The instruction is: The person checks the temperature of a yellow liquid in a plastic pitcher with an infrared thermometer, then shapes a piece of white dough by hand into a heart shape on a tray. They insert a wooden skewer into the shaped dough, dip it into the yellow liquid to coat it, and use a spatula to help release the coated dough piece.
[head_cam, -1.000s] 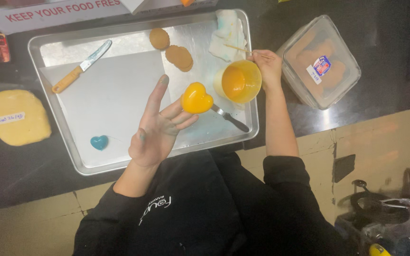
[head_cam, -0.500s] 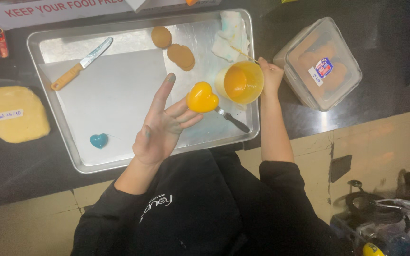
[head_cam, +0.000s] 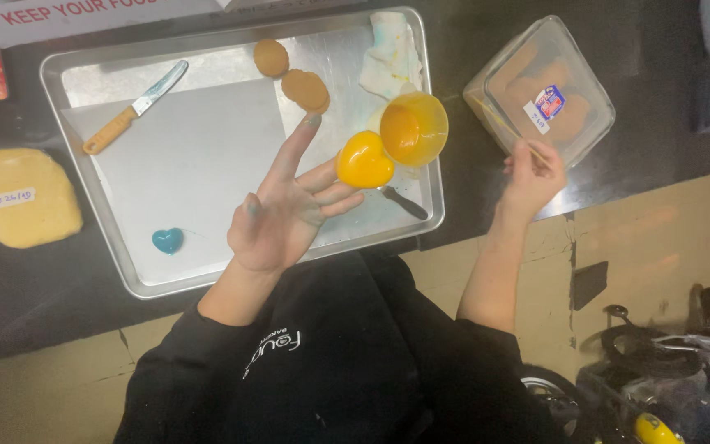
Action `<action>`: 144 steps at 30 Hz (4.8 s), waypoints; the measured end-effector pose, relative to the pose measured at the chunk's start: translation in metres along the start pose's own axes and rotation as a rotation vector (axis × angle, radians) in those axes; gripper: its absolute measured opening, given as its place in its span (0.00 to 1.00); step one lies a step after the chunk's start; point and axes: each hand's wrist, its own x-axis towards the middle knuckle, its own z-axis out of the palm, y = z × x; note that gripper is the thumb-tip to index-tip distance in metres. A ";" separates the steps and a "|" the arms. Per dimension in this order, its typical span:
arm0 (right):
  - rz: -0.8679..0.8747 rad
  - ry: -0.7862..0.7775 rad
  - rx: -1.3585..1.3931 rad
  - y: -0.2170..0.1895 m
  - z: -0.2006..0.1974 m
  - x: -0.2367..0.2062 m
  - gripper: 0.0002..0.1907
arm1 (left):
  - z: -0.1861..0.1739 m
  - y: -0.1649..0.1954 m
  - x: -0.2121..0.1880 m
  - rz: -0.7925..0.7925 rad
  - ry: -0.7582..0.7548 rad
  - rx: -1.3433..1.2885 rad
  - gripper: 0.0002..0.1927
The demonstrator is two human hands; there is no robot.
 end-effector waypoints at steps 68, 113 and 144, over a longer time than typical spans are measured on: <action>-0.054 -0.850 -0.288 -0.043 0.039 -0.135 0.18 | -0.054 0.054 -0.102 0.461 0.257 0.234 0.56; 0.688 -0.786 0.029 -0.002 0.002 0.059 0.19 | -0.025 0.029 -0.046 0.362 0.254 0.235 0.59; 0.478 -0.705 -0.012 0.056 0.005 0.030 0.22 | -0.024 0.020 -0.039 0.314 0.221 0.215 0.59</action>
